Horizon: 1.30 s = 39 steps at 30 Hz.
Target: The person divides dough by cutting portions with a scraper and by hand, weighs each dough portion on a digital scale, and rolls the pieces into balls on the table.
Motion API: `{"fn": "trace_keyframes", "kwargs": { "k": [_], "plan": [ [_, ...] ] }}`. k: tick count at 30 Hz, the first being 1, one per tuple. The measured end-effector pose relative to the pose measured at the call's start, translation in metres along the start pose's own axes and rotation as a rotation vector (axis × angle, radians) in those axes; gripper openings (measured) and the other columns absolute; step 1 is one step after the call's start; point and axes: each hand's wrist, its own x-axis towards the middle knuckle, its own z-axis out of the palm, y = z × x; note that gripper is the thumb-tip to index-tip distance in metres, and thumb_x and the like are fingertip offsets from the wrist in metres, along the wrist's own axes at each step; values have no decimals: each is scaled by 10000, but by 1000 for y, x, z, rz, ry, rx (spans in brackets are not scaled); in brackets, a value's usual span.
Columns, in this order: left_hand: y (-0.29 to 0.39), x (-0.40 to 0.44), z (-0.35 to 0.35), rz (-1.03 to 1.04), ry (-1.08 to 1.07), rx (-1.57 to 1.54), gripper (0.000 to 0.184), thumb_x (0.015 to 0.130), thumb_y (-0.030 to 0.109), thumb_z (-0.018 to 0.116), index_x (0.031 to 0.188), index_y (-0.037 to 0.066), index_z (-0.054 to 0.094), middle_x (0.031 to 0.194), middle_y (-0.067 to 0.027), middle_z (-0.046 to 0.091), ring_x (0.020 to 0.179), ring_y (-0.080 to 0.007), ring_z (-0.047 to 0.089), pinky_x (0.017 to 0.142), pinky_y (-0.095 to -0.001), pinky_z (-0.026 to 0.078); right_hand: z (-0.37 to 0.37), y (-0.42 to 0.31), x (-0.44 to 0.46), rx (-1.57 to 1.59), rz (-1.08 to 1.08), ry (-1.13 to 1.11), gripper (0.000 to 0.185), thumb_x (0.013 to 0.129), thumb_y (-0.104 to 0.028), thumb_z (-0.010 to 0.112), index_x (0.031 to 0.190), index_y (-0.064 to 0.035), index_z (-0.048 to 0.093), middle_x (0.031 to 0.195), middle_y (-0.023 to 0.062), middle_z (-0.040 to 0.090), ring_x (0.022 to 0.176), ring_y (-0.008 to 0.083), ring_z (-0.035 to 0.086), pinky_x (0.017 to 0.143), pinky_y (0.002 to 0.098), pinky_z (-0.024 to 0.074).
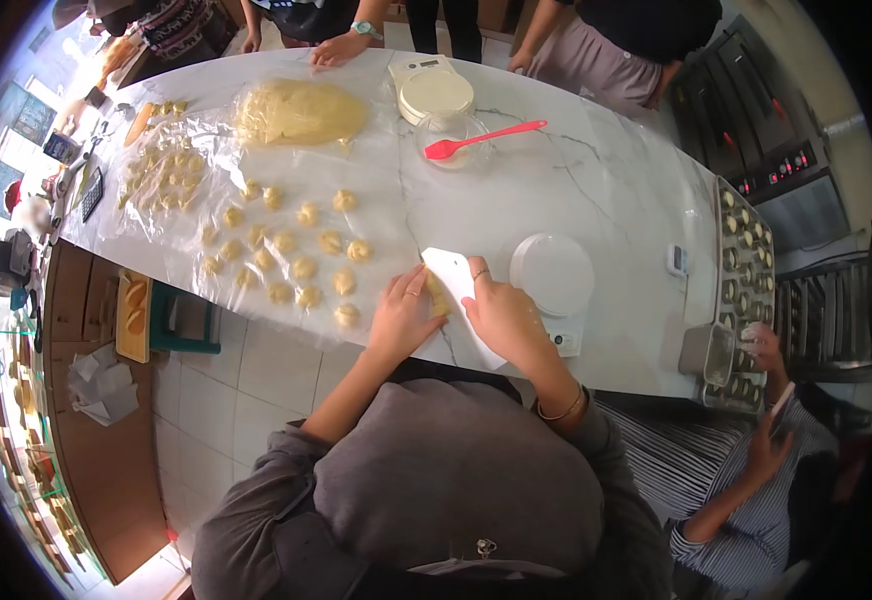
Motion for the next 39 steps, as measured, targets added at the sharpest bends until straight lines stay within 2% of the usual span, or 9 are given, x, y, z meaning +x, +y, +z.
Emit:
{"fn": "trace_keyframes", "kwargs": {
  "k": [4, 13, 19, 25, 28, 31, 34, 37, 39],
  "plan": [
    [-3, 3, 1, 13, -20, 7, 750, 569, 169, 782, 1215, -41, 464, 1256, -156, 464, 1119, -323, 446, 947, -379, 391, -2, 1, -3, 13, -11, -47, 404, 820, -136, 561, 1145, 16, 375, 650, 185, 595, 603, 368, 594, 537, 455, 458],
    [-1, 5, -4, -36, -71, 62, 675, 565, 137, 779, 1140, -86, 505, 1173, -159, 499, 1091, -320, 451, 935, -381, 397, 23, -19, 10, -14, 135, 21, 387, 803, -66, 512, 1153, 50, 395, 688, 199, 612, 634, 349, 618, 545, 443, 481],
    [-6, 9, -3, -5, -59, 54, 550, 602, 111, 758, 1081, -43, 537, 1099, -143, 534, 1046, -325, 475, 896, -392, 415, 21, -28, 29, 37, 134, 93, 417, 802, -39, 478, 1192, 71, 379, 723, 224, 615, 681, 371, 622, 575, 433, 491],
    [-22, 11, -1, -20, -75, -71, 412, 624, 86, 731, 986, 10, 551, 975, -136, 556, 924, -329, 513, 794, -400, 442, 32, -27, 32, 47, 80, 149, 402, 821, -48, 461, 1197, 69, 378, 721, 214, 619, 696, 376, 620, 599, 449, 489],
    [-18, 11, -7, -79, -110, -110, 424, 638, 64, 704, 1026, -1, 547, 966, -141, 555, 901, -330, 519, 780, -390, 446, 26, -24, 17, 102, 192, 17, 342, 835, -67, 446, 1169, 1, 423, 809, 221, 617, 769, 373, 614, 662, 454, 481],
    [-10, 10, -9, -145, -15, -155, 395, 641, 93, 718, 980, -23, 551, 936, -136, 566, 798, -243, 569, 718, -330, 475, 19, -25, 9, 51, 188, -54, 347, 835, -63, 451, 1174, 2, 419, 809, 220, 618, 758, 372, 617, 653, 450, 486],
    [-10, 8, -10, -162, -111, -214, 471, 651, 37, 672, 1093, -40, 526, 965, -146, 552, 905, -333, 520, 805, -392, 438, 24, -31, 18, 37, 135, 26, 359, 838, -73, 460, 1183, 11, 401, 804, 219, 619, 745, 377, 615, 641, 456, 485],
    [-30, 9, 1, -18, -43, -40, 405, 657, 50, 652, 1040, -34, 553, 986, -148, 552, 908, -332, 530, 809, -391, 441, 32, -22, 40, 56, 128, 129, 377, 843, -93, 470, 1190, 23, 379, 798, 224, 616, 739, 389, 607, 635, 467, 477],
    [-32, 11, 0, 85, -24, 78, 344, 661, 60, 629, 988, -26, 567, 966, -151, 564, 920, -330, 532, 810, -388, 440, 29, -24, 34, 71, 107, 100, 396, 848, -110, 474, 1202, 32, 369, 797, 224, 616, 739, 393, 606, 634, 471, 475]
  ]
}}
